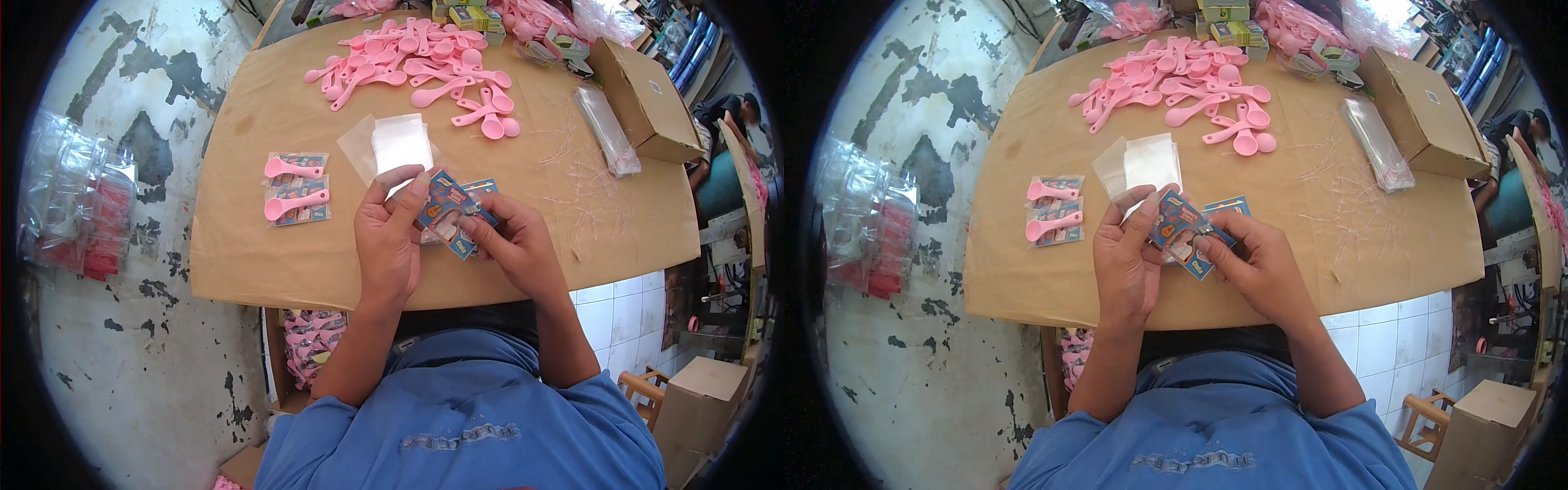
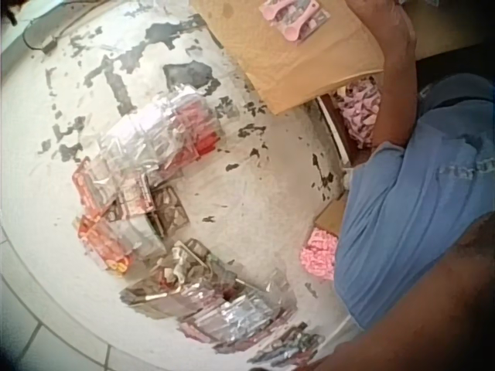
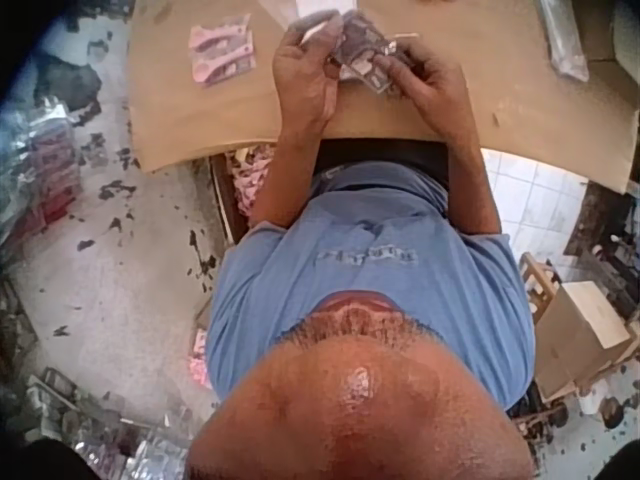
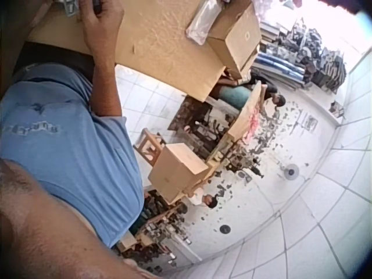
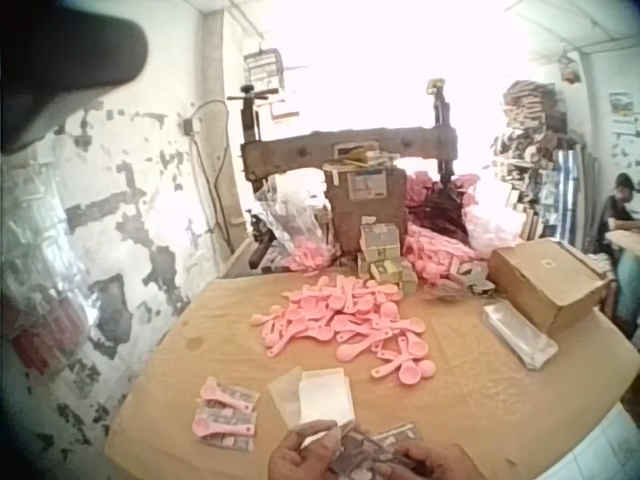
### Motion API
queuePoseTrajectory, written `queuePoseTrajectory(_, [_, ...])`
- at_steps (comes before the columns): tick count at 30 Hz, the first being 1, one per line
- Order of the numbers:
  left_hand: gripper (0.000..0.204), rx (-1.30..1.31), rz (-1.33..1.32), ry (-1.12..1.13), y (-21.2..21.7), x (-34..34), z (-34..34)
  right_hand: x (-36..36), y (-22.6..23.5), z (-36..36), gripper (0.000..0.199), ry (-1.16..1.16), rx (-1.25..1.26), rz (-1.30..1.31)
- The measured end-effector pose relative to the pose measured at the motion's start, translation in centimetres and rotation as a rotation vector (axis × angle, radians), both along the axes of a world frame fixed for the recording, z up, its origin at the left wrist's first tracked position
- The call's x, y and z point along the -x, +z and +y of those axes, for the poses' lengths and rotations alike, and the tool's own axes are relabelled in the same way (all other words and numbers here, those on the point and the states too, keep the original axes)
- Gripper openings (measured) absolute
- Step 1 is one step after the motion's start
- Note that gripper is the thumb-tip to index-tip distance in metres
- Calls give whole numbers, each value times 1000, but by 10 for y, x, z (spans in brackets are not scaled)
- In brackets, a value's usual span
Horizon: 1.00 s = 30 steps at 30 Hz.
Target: The person repeatedly picks pink plastic spoons and small printed cards, places them into clear plastic bags, and seals the bags. The person stacks the finished packages on the table. The process is repeated continuously throughout the clip.
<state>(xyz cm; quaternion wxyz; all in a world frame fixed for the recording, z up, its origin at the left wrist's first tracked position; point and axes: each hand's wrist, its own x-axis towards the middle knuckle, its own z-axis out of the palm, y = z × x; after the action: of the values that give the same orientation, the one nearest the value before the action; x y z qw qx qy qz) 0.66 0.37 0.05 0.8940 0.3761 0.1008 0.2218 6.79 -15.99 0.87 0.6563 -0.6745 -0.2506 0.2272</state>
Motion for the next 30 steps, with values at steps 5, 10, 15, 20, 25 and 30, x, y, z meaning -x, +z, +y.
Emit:
queuePoseTrajectory(5, [27, -65, -12, 31, -4, 2, -1, -6, -1, 1, 21, -132, -201, 209])
queuePoseTrajectory(10, [26, -101, -10, -10, -7, 1, -9, 0, -5, 14, 19, -152, -294, 224])
queuePoseTrajectory(15, [33, -107, -27, -18, -7, 5, -19, 7, -7, 34, 18, -244, -394, 161])
queuePoseTrajectory(20, [43, -55, -88, 5, 6, 4, -12, 13, -2, 28, 14, -115, -285, 226])
queuePoseTrajectory(25, [59, 93, -282, -42, 11, 0, -6, 24, -11, 29, 14, -184, -279, 292])
queuePoseTrajectory(30, [54, 172, -413, -137, 3, -1, -7, 26, -3, 33, 19, -187, -189, 202])
